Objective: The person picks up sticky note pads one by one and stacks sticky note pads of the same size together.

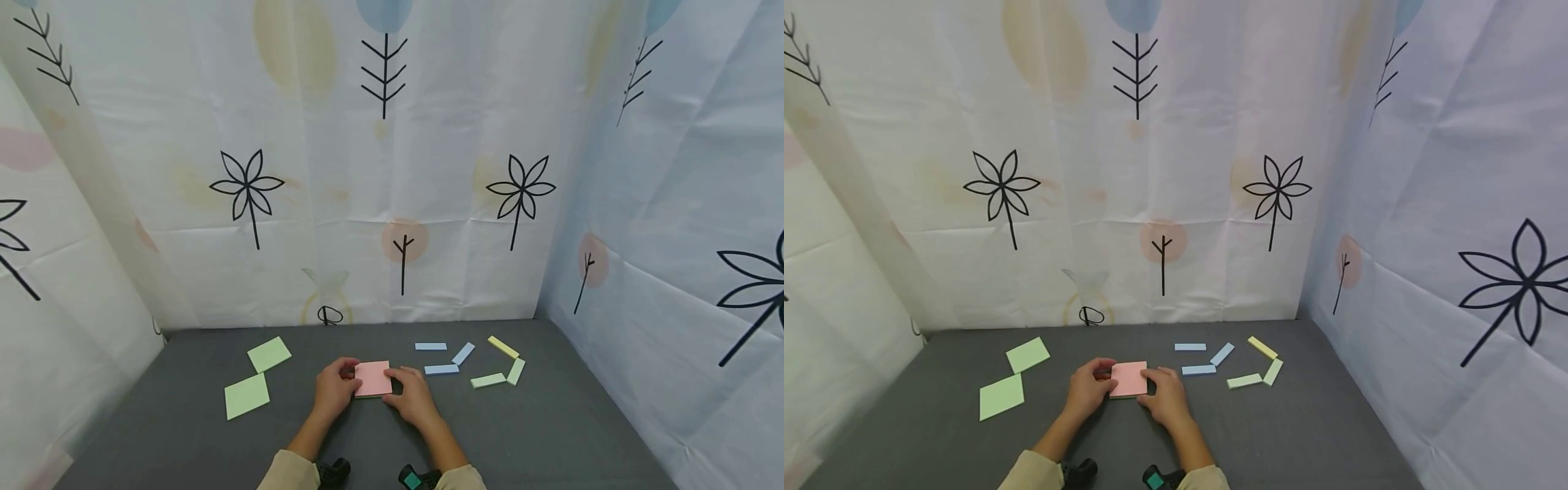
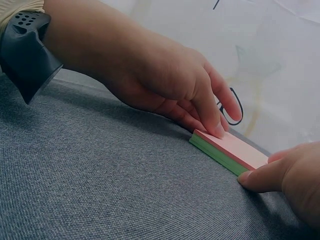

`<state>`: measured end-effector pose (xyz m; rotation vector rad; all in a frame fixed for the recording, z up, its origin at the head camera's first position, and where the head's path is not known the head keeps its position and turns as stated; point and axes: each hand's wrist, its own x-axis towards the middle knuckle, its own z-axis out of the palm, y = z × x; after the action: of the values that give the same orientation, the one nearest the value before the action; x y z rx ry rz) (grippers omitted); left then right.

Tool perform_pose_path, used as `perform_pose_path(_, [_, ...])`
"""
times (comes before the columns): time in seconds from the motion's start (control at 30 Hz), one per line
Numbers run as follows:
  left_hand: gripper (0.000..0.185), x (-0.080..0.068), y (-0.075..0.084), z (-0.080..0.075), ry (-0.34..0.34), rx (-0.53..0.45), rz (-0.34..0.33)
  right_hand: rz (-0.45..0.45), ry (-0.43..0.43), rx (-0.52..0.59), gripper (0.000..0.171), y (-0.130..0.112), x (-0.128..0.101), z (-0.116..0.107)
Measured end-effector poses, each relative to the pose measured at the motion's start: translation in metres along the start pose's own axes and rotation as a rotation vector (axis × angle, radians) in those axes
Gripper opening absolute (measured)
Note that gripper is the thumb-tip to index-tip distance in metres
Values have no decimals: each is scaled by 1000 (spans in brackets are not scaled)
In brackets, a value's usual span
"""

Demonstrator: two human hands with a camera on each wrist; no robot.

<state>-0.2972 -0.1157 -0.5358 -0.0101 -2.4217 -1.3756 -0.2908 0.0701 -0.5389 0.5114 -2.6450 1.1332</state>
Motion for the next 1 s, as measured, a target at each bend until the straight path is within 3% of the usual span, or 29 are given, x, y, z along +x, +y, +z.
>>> perform_pose_path(0.37, [34,-2,-3,-3,-5,-20,-13,18,-1,-6,45,0,0,0])
perform_pose_path(0.77, [33,-1,-17,-23,17,0,11,27,0,17,46,-2,-1,-2])
perform_pose_path(0.87, [32,0,-18,-28,23,35,54,26,-8,14,46,-3,-1,-2])
perform_pose_path(1.0, [33,3,-21,-36,31,142,167,25,-9,14,46,-2,-1,-2])
